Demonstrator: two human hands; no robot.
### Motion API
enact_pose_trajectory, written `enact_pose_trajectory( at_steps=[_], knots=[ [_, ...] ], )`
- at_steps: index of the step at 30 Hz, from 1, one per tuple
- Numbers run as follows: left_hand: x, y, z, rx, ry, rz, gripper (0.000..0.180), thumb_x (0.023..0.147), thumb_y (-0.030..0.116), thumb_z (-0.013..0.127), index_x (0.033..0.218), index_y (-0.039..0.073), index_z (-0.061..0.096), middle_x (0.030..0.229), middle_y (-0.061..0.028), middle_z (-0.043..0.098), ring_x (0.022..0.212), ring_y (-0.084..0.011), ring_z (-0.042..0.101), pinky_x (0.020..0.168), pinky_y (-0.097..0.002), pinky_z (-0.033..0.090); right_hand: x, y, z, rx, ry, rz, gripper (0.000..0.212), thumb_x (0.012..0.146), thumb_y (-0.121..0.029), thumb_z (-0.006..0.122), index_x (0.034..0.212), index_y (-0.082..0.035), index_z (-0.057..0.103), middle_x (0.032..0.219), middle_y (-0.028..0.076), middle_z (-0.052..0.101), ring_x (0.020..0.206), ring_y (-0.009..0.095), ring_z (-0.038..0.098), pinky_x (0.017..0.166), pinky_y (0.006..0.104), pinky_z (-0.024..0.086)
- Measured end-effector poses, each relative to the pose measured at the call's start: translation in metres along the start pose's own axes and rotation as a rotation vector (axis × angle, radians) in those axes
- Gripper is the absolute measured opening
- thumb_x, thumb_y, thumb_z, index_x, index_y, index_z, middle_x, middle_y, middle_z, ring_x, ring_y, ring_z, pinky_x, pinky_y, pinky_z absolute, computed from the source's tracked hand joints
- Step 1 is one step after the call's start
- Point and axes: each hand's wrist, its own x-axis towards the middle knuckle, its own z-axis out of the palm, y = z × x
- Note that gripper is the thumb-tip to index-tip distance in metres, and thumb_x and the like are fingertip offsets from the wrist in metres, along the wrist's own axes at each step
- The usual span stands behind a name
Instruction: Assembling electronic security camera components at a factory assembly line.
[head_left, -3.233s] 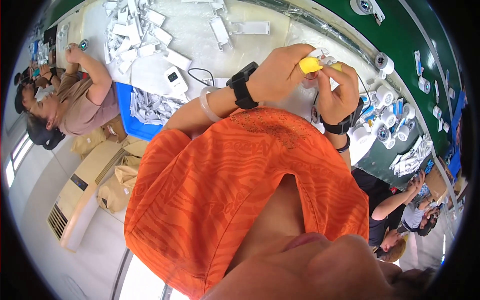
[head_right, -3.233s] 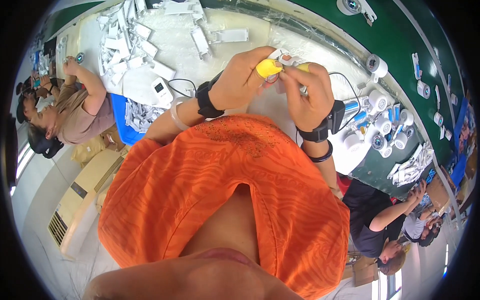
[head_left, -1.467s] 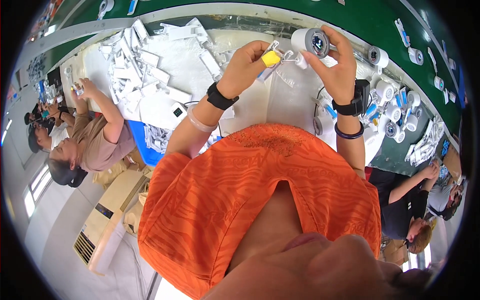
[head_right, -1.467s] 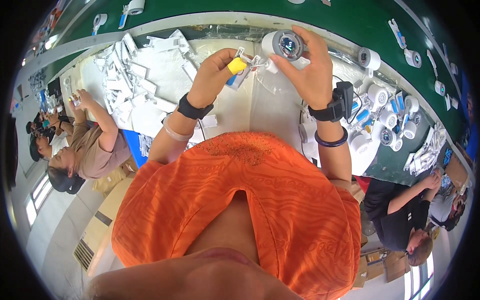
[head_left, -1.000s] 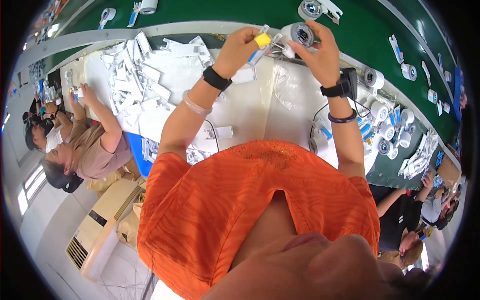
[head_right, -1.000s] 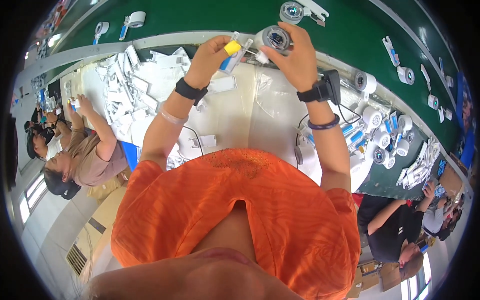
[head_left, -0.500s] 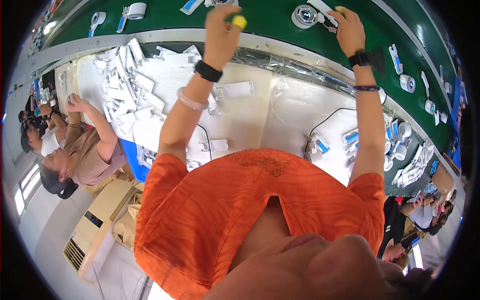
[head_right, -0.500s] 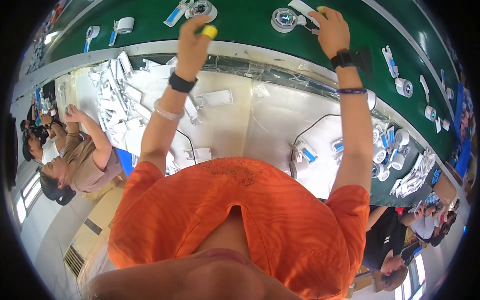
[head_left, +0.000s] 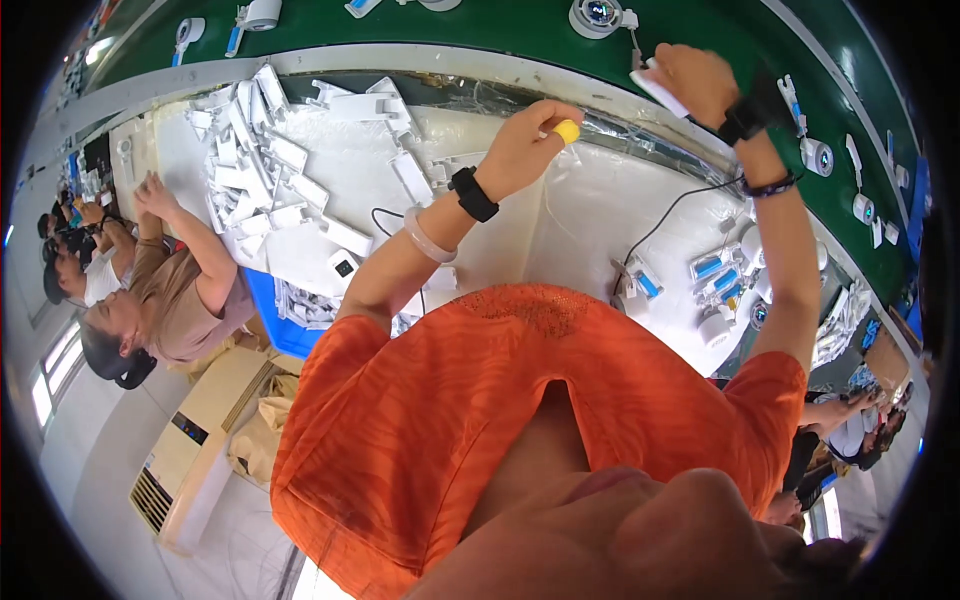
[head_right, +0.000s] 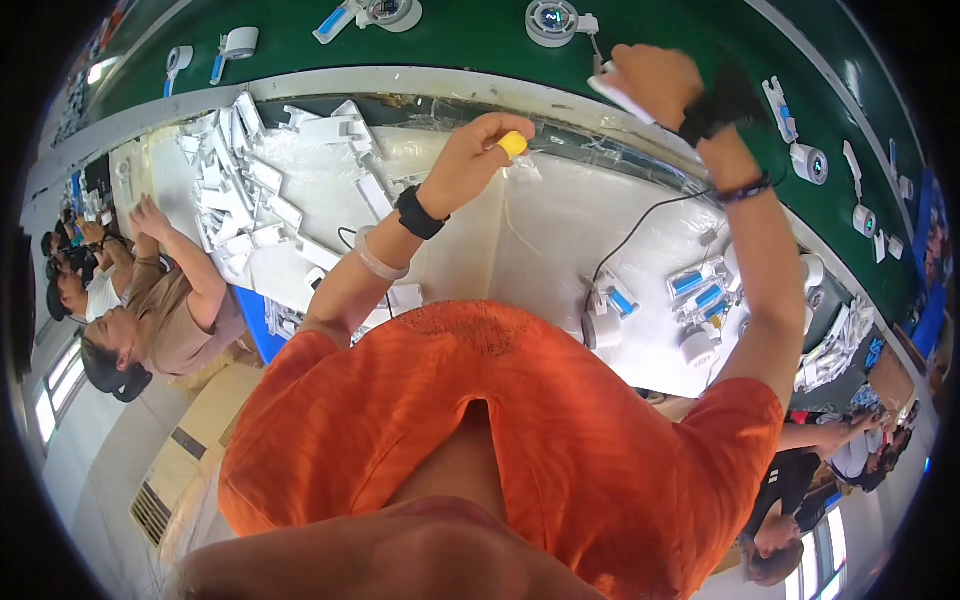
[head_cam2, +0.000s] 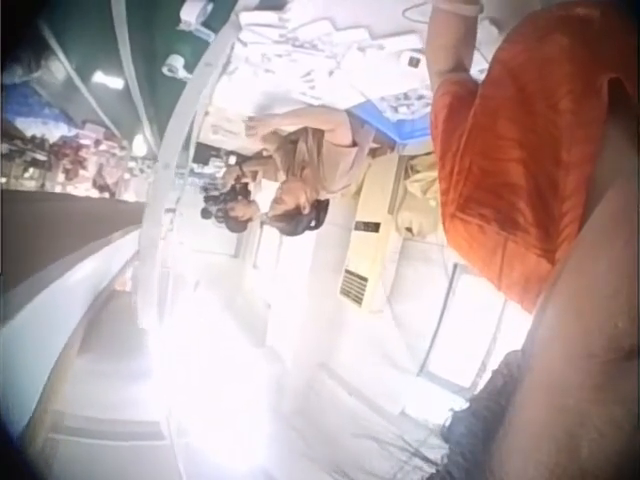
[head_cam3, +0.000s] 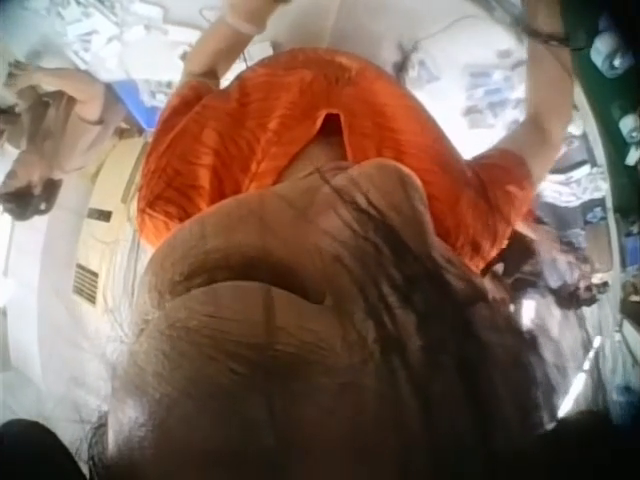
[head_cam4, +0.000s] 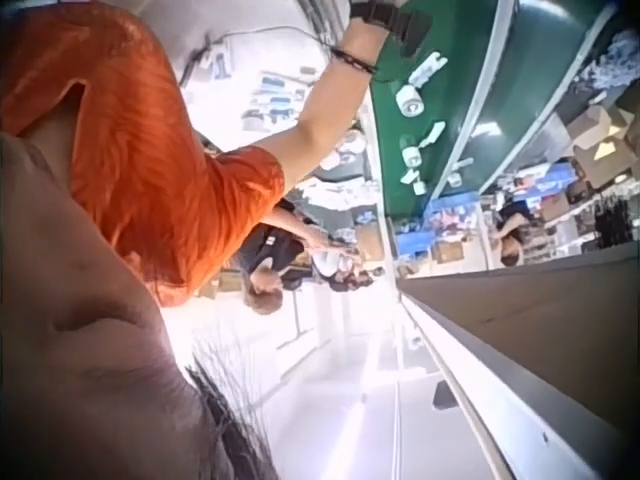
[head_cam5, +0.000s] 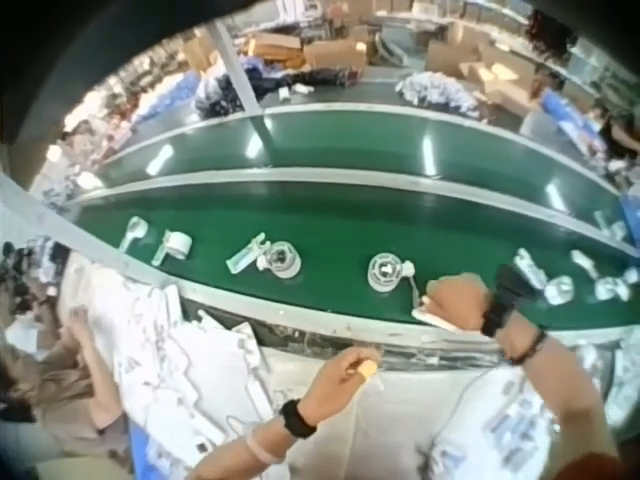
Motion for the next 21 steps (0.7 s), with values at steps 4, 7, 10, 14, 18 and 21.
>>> enact_pose_trajectory(
  at_steps=[4, 7, 10, 14, 18, 21],
  knots=[
    [0.002, -0.002, 0.028, 0.057, 0.183, 0.118, 0.054, 0.081, 0.011, 0.066, 0.131, 0.002, 0.047, 0.115, -0.0126, 0.062, 0.098, -0.0225, 0.061, 0.085, -0.0337, 0.048, -0.023, -0.042, 0.027, 1.171, 0.055, 0.248, 0.037, 0.092, -0.034, 0.066, 0.076, -0.003, 0.054, 0.069, 0.002, 0.056, 0.06, 0.008, 0.051, 0.055, 0.0275, 0.046],
    [0.0, 0.017, 0.029, 0.204, 0.143, 0.229, 0.071, 0.076, 0.017, 0.072, 0.136, -0.001, 0.038, 0.11, -0.0151, 0.063, 0.098, -0.0255, 0.061, 0.087, -0.0379, 0.048, -0.027, -0.105, 0.002, 1.814, 0.054, 0.367, 0.029, 0.097, -0.03, 0.06, 0.089, -0.001, 0.06, 0.075, -0.002, 0.059, 0.071, 0.007, 0.059, 0.066, 0.0228, 0.052],
    [-0.005, 0.018, 0.019, 0.177, 0.166, -0.022, 0.068, 0.074, 0.023, 0.076, 0.127, -0.003, 0.044, 0.099, -0.0136, 0.064, 0.084, -0.023, 0.064, 0.076, -0.0385, 0.052, -0.033, -0.104, 0.006, 1.457, 0.222, 0.371, 0.022, 0.093, -0.021, 0.064, 0.105, -0.003, 0.063, 0.089, 0.007, 0.065, 0.081, 0.016, 0.063, 0.069, 0.0287, 0.053],
    [-0.015, 0.059, 0.006, 0.083, 0.088, -0.206, 0.055, 0.075, 0.025, 0.076, 0.116, -0.003, 0.052, 0.085, -0.0107, 0.064, 0.063, -0.016, 0.063, 0.056, -0.0312, 0.051, -0.02, -0.103, 0.012, 0.574, 0.524, 0.057, 0.031, 0.079, -0.009, 0.07, 0.11, -0.009, 0.065, 0.11, 0.009, 0.064, 0.113, 0.03, 0.056, 0.096, 0.0429, 0.044],
    [-0.023, 0.077, -0.002, 0.06, 0.135, -0.174, 0.045, 0.076, 0.026, 0.076, 0.105, -0.003, 0.058, 0.075, -0.0086, 0.062, 0.052, -0.0097, 0.057, 0.045, -0.0242, 0.046, -0.013, -0.109, 0.021, 0.495, 0.486, -0.226, 0.021, 0.077, -0.008, 0.072, 0.097, -0.008, 0.067, 0.117, 0.008, 0.061, 0.123, 0.031, 0.051, 0.106, 0.0475, 0.037],
    [-0.033, 0.089, -0.014, -0.024, 0.162, -0.188, 0.038, 0.083, 0.022, 0.068, 0.109, -0.004, 0.055, 0.074, -0.0079, 0.059, 0.053, -0.0099, 0.056, 0.046, -0.0241, 0.046, -0.017, -0.12, 0.011, 0.646, 0.467, -0.292, 0.013, 0.079, -0.008, 0.071, 0.09, -0.006, 0.065, 0.116, 0.009, 0.061, 0.124, 0.032, 0.051, 0.104, 0.0466, 0.039]
  ],
)
